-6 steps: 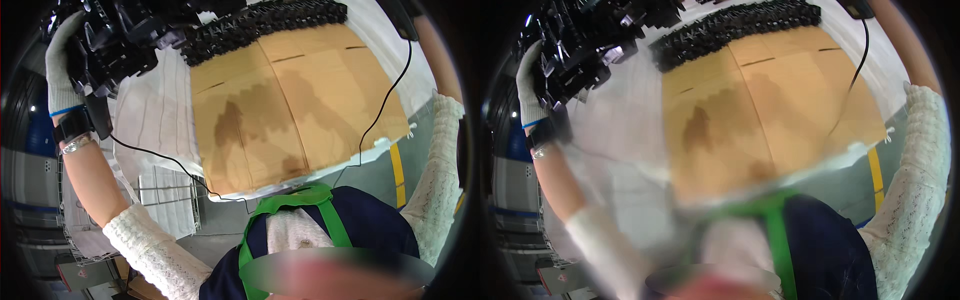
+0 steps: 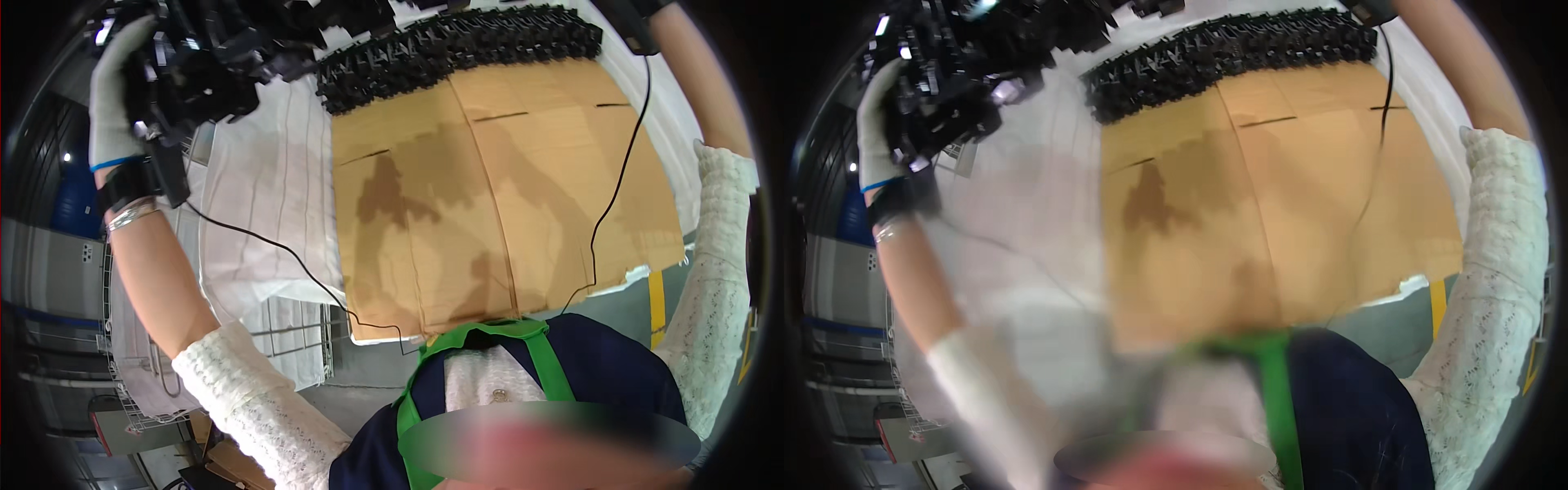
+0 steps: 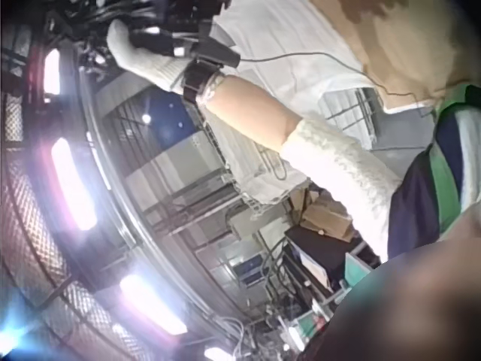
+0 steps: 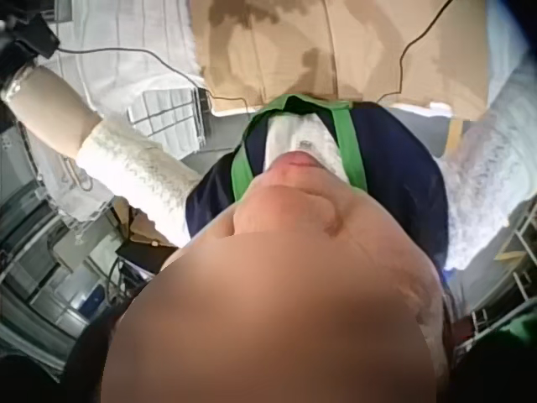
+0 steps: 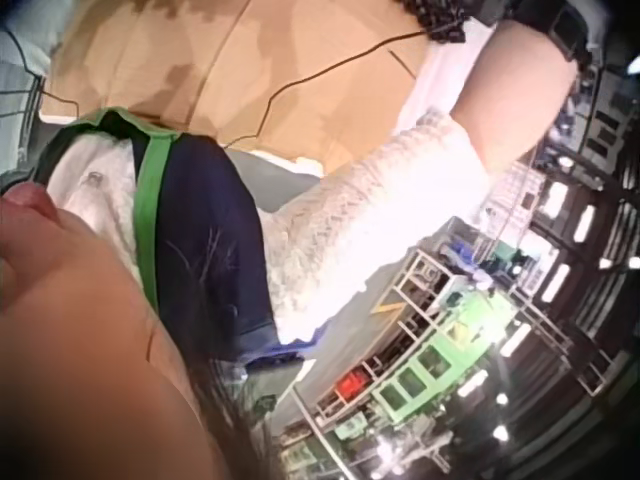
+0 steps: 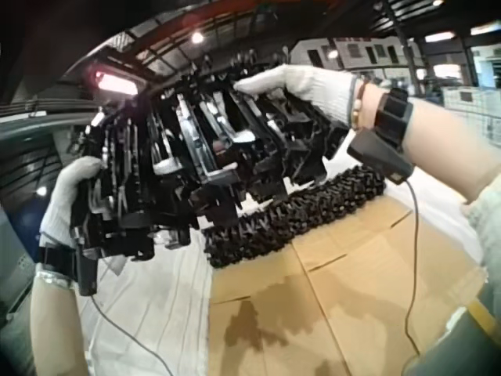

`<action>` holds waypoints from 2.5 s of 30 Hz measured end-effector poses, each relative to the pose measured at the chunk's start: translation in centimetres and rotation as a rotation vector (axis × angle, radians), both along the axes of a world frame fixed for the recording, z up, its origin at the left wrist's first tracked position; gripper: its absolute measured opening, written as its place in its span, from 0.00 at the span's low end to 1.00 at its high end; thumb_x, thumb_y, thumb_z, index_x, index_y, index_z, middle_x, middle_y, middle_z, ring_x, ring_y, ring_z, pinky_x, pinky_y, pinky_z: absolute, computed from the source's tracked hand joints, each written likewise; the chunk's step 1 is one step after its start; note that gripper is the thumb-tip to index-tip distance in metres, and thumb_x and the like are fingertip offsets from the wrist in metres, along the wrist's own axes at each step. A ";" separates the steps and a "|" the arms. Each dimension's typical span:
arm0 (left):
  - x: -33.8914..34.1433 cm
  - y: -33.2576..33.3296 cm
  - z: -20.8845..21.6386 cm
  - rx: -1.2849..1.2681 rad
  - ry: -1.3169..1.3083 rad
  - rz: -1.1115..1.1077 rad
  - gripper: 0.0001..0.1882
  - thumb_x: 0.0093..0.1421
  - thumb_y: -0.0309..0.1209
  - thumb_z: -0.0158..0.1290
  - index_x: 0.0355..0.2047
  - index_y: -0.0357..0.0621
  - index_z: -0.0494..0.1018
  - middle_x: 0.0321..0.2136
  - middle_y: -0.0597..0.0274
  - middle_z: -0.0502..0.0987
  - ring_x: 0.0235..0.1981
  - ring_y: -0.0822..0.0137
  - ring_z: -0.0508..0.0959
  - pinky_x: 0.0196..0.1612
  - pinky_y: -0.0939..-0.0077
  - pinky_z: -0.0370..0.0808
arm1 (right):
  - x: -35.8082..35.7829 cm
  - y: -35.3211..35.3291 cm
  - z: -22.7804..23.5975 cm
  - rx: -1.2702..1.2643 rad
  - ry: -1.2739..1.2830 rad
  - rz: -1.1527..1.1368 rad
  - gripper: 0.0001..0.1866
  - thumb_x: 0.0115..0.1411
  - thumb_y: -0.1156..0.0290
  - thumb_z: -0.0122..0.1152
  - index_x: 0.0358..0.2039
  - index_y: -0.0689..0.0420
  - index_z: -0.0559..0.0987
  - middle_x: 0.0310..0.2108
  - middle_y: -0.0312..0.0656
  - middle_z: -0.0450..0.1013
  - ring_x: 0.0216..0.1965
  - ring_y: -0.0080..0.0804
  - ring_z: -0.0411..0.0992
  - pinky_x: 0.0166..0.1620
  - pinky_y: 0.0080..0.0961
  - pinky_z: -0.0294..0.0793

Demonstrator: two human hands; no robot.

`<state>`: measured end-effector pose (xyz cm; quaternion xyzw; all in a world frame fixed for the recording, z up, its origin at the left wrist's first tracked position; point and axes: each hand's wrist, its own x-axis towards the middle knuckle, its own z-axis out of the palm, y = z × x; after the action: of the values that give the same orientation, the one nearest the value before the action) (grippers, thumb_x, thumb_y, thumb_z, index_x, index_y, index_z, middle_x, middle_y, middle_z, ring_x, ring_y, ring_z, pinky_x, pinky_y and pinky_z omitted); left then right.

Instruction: Inspecting, trimming, and sorting black plastic components in a factory setting.

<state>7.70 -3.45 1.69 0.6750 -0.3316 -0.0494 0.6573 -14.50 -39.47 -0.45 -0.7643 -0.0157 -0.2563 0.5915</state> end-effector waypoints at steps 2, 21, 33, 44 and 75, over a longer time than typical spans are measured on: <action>3.2 -1.7 -2.3 0.036 0.104 0.106 0.20 0.58 0.43 0.67 0.48 0.50 0.84 0.42 0.64 0.85 0.39 0.67 0.84 0.43 0.69 0.82 | 3.3 -2.7 -2.5 0.190 0.089 0.281 0.22 0.62 0.56 0.72 0.54 0.51 0.85 0.49 0.38 0.83 0.47 0.27 0.80 0.54 0.24 0.76; 20.1 -10.5 -35.0 0.446 0.676 0.023 0.14 0.55 0.41 0.67 0.40 0.51 0.85 0.35 0.70 0.83 0.34 0.72 0.80 0.37 0.71 0.76 | 23.1 -6.8 -39.6 0.810 0.653 0.035 0.26 0.58 0.54 0.75 0.54 0.56 0.86 0.53 0.40 0.82 0.54 0.27 0.77 0.60 0.27 0.73; 24.8 -12.9 -41.1 0.453 0.823 -0.002 0.15 0.56 0.41 0.67 0.41 0.50 0.84 0.33 0.67 0.82 0.32 0.70 0.80 0.35 0.72 0.80 | 25.4 -6.7 -40.8 0.803 0.697 -0.087 0.28 0.55 0.51 0.77 0.53 0.50 0.88 0.58 0.41 0.80 0.63 0.34 0.71 0.69 0.29 0.61; 29.5 -13.2 -47.5 0.581 0.536 0.104 0.37 0.51 0.56 0.69 0.49 0.36 0.81 0.40 0.54 0.84 0.43 0.55 0.83 0.48 0.58 0.80 | 25.5 -8.7 -42.0 0.247 0.749 -0.236 0.46 0.52 0.35 0.73 0.61 0.59 0.80 0.65 0.53 0.73 0.67 0.40 0.69 0.71 0.33 0.60; 3.2 -17.5 -35.4 0.626 -1.170 -0.283 0.30 0.53 0.48 0.63 0.51 0.40 0.76 0.57 0.46 0.77 0.61 0.47 0.73 0.64 0.47 0.70 | 18.5 -9.3 -38.0 -0.352 0.977 -0.294 0.60 0.53 0.16 0.49 0.65 0.60 0.76 0.68 0.54 0.68 0.72 0.49 0.63 0.72 0.38 0.60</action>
<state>10.86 -20.93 -33.74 0.6991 -0.6880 0.1448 0.1303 4.02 -48.79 -38.41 -0.8762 0.3258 0.0551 0.3509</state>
